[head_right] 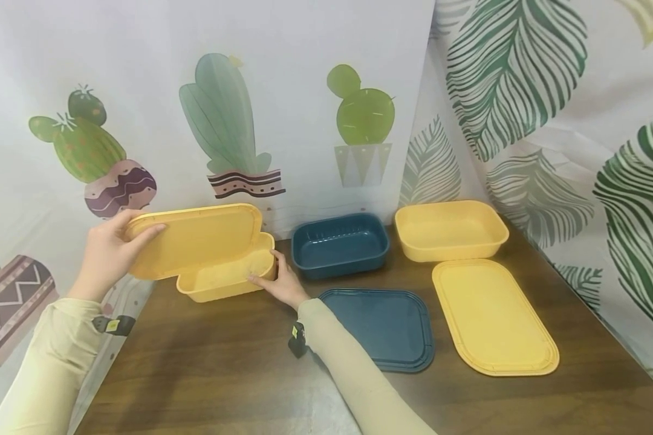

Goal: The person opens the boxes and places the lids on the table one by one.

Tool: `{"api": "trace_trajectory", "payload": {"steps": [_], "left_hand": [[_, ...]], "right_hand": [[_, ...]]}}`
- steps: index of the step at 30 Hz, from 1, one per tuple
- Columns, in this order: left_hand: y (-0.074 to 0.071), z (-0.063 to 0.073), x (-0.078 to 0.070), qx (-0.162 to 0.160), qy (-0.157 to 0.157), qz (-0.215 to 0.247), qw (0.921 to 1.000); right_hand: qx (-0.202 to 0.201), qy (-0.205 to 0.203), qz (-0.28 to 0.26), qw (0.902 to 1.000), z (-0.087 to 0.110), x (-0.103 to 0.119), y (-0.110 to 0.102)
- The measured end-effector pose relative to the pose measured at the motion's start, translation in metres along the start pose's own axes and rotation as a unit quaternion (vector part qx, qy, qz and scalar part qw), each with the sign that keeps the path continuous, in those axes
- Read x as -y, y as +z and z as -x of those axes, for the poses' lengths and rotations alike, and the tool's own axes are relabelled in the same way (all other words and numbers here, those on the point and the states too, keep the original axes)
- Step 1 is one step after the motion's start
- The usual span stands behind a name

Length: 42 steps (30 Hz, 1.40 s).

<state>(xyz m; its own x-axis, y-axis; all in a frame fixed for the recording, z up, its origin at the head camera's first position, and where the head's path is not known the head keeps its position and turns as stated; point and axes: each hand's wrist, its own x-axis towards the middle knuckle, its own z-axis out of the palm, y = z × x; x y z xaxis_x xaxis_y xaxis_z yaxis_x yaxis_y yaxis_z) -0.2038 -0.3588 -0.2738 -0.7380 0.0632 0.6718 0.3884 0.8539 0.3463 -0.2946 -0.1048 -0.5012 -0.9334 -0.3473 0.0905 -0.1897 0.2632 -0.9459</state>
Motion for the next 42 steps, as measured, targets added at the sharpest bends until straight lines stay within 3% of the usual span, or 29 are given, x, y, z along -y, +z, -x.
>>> {"api": "trace_trajectory", "payload": {"steps": [14,25,31,42], "left_hand": [[-0.004,0.002,-0.007,-0.006,-0.068,0.056,0.9961],[-0.007,0.007,-0.005,0.011,-0.103,0.091,0.9905],[-0.008,0.010,-0.009,0.025,-0.109,0.090,0.9896],[-0.008,0.013,-0.009,0.057,-0.119,0.103,0.9859]], "right_hand": [[-0.019,0.002,-0.008,0.9998,-0.004,-0.002,0.001],[-0.028,0.006,0.001,0.9996,-0.003,0.007,-0.001],[-0.021,0.010,0.014,0.9996,-0.003,0.008,-0.003],[0.000,0.003,-0.011,0.9999,-0.002,0.007,-0.010]]}}
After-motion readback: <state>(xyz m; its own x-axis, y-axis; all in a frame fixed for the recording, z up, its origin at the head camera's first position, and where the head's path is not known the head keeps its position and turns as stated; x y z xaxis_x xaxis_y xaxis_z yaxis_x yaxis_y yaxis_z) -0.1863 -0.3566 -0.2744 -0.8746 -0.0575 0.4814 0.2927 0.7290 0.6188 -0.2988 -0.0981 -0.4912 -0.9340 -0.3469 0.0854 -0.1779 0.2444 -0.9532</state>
